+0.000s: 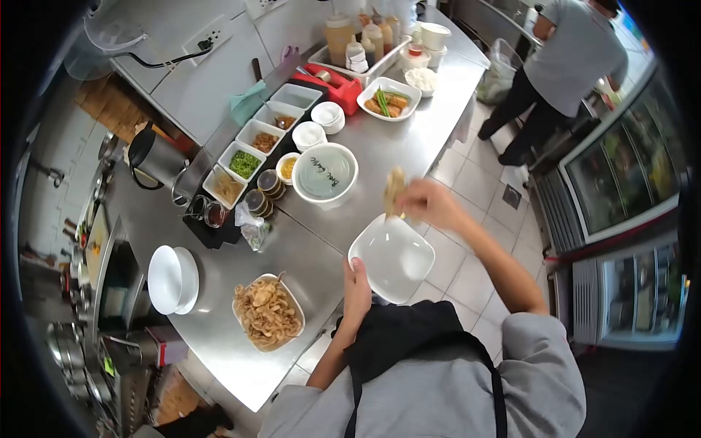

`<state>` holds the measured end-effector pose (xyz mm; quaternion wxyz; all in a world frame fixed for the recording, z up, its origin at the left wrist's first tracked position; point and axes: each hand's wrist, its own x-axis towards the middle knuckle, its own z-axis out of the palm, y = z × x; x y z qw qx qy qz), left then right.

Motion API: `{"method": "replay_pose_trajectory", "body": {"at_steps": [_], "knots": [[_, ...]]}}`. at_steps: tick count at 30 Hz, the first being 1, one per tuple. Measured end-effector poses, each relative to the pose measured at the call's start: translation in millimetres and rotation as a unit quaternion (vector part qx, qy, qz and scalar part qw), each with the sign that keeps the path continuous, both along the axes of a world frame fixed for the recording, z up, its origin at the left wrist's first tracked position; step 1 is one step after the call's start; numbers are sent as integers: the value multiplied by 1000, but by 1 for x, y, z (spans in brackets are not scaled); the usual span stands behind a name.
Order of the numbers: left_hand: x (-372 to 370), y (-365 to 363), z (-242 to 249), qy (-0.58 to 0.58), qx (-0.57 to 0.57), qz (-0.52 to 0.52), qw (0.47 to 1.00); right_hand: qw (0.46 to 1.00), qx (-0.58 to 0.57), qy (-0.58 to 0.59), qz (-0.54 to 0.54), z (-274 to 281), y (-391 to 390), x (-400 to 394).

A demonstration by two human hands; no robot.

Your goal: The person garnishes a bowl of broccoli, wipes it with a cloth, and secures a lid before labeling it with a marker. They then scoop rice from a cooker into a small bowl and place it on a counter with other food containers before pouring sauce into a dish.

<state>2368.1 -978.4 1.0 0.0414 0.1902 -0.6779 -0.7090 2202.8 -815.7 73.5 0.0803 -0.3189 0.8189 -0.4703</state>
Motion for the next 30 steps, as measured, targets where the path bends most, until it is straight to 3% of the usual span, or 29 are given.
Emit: {"method": "replay_pose_trajectory", "body": {"at_steps": [2, 3, 5, 7, 9, 10, 11, 13, 14, 16, 17, 18, 19, 20, 21, 23, 25, 27, 28, 29, 30], "knots": [[-22, 18, 5, -6, -27, 21, 999, 995, -42, 70, 57, -20, -5, 22], [-32, 28, 4, -8, -53, 29, 998, 996, 17, 79, 33, -32, -10, 28], [-52, 44, 0, 16, -52, 65, 996, 991, 0, 130, 0, -48, -9, 40], [-68, 47, -4, 39, -36, 128, 990, 990, 18, -14, 142, -57, 4, 36], [-66, 57, 3, 0, -59, 175, 983, 966, 74, 135, 208, -67, 32, 7], [-69, 65, 1, -4, -99, 169, 981, 960, 77, 225, 146, -65, 38, -10], [-84, 74, 7, 4, -138, 161, 977, 955, 72, 235, 164, -61, 42, -38], [-100, 96, 18, 7, -138, 165, 977, 911, 41, 399, 94, -53, 47, -84], [-105, 102, 18, 5, -152, 170, 974, 909, 28, 401, 109, -48, 53, -97], [-109, 110, 18, -6, -173, 191, 966, 973, -101, 183, 96, -40, 66, -117], [-111, 113, 16, -20, -156, 204, 966, 971, -107, 179, 113, -41, 70, -129], [-113, 118, 14, -32, -136, 215, 966, 961, -182, -170, 116, -41, 74, -142], [-112, 126, 10, -38, -136, 228, 963, 830, -224, -501, 99, -43, 79, -149], [-114, 132, 7, -48, -93, 250, 962, 699, -263, -652, 131, -52, 80, -152], [-117, 134, 5, -52, -52, 272, 959, 698, -259, -652, 144, -68, 78, -150], [-122, 144, 3, -32, -48, 327, 943, 551, -320, -734, 233, -98, 76, -128], [-128, 144, 4, 0, -46, 366, 929, 621, -272, -730, 81, -57, 64, -94], [-116, 137, 5, 5, -13, 415, 910, 681, -287, -635, 225, -111, 23, -113], [-109, 131, -4, -14, -73, 449, 890, 683, -300, -628, 220, -102, 4, -125], [-106, 123, -13, -31, -131, 477, 868, 829, -225, -456, 232, -84, -19, -142], [-109, 125, 3, -13, -115, 460, 881, 930, -130, -263, 220, -72, -24, -157]]}}
